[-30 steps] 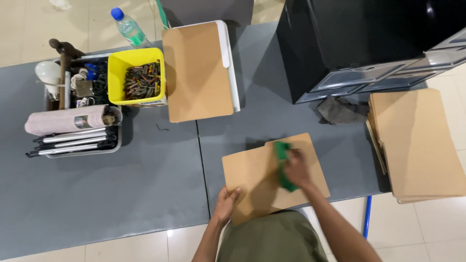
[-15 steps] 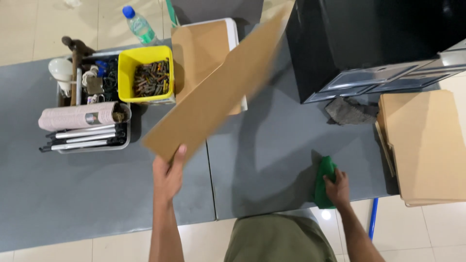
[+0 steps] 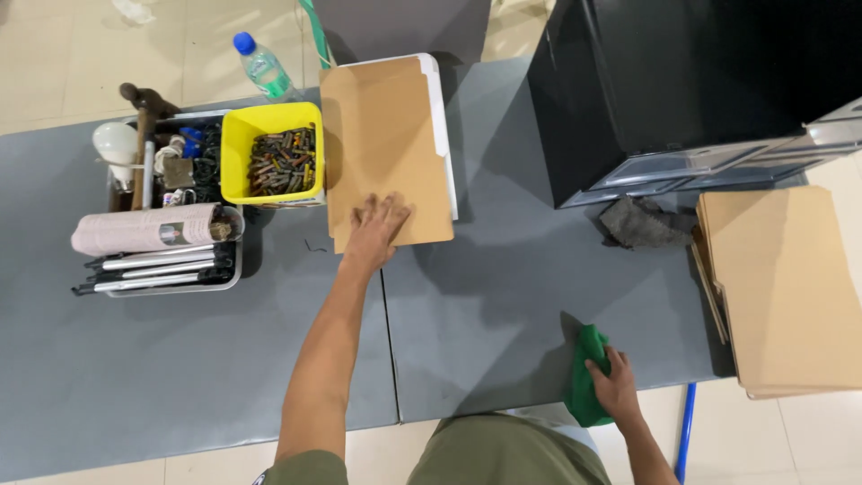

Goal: Wiping down manila folders with a cloth.

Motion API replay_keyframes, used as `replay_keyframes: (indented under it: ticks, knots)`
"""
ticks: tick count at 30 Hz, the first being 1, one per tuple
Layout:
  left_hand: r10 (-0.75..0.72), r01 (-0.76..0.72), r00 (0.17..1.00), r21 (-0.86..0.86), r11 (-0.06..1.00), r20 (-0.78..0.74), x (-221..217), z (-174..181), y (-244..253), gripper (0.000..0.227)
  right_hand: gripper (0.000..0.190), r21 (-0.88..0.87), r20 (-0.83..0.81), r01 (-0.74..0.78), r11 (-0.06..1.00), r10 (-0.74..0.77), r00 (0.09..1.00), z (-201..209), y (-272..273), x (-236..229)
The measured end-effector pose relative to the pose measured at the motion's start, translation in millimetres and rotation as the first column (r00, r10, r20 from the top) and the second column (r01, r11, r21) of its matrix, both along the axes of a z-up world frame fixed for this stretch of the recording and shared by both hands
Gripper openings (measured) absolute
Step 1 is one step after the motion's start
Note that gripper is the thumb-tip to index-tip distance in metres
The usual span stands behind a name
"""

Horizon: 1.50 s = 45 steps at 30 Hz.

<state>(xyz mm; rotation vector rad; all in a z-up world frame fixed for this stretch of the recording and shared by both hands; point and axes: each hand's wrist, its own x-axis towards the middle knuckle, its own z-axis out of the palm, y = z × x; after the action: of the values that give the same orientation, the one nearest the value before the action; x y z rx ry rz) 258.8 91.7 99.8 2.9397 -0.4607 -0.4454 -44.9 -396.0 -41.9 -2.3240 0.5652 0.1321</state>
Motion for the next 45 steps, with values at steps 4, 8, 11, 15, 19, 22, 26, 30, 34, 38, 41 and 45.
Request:
replay_keyframes:
  ticks: [4,8,11,15,19,22,26,30,34,38,41,45]
  knots:
    - [0.012,-0.013,0.996,0.016,1.000,0.084,2,-14,4,0.095,0.055,-0.003,-0.032,0.031,1.000,-0.031,0.999,0,6,-3]
    - [0.038,-0.032,0.991,-0.047,0.998,0.127,16,-10,-2,0.092,0.059,-0.040,0.007,0.029,0.999,-0.029,1.000,-6,-1,4]
    - [0.050,-0.047,0.992,-0.021,0.999,0.117,15,3,-3,0.092,0.061,0.019,-0.054,0.046,0.999,-0.045,0.998,3,2,3]
    - [0.027,-0.031,0.975,0.015,0.999,0.221,31,-35,7,0.088,0.056,0.065,-0.089,0.024,0.998,-0.018,0.996,18,5,9]
    - [0.030,-0.023,0.978,-0.033,0.999,0.206,41,-39,1,0.089,0.060,0.054,0.026,0.011,0.998,-0.012,1.000,-6,-8,3]
    - [0.029,-0.033,0.980,0.017,0.999,0.196,33,-22,0,0.090,0.059,0.079,-0.116,0.041,0.996,-0.032,0.993,8,1,4]
    - [0.076,-0.073,0.976,-0.023,0.997,0.203,40,-38,6,0.084,0.057,0.120,-0.068,0.043,0.992,-0.035,0.997,13,4,13]
    - [0.102,-0.108,0.991,0.075,0.991,0.083,41,-15,-15,0.106,0.055,0.159,-0.083,0.032,0.987,-0.019,0.996,18,1,10]
    - [0.084,-0.091,0.995,0.136,0.987,0.054,19,19,-42,0.106,0.056,0.252,0.001,0.016,0.968,-0.017,1.000,24,-8,9]
    - [0.046,-0.042,0.965,-0.021,0.999,0.257,-15,10,-65,0.065,0.053,0.558,-0.188,0.265,0.786,-0.191,0.963,69,-19,9]
    - [0.027,0.010,0.948,-0.112,0.994,0.316,-40,14,-100,0.043,0.042,0.687,-0.130,0.253,0.681,-0.228,0.965,69,-51,-5]
    - [-0.019,0.073,0.957,-0.179,0.981,0.290,-64,0,-149,0.040,0.033,0.472,0.025,0.264,0.841,-0.312,0.950,55,-106,-24]
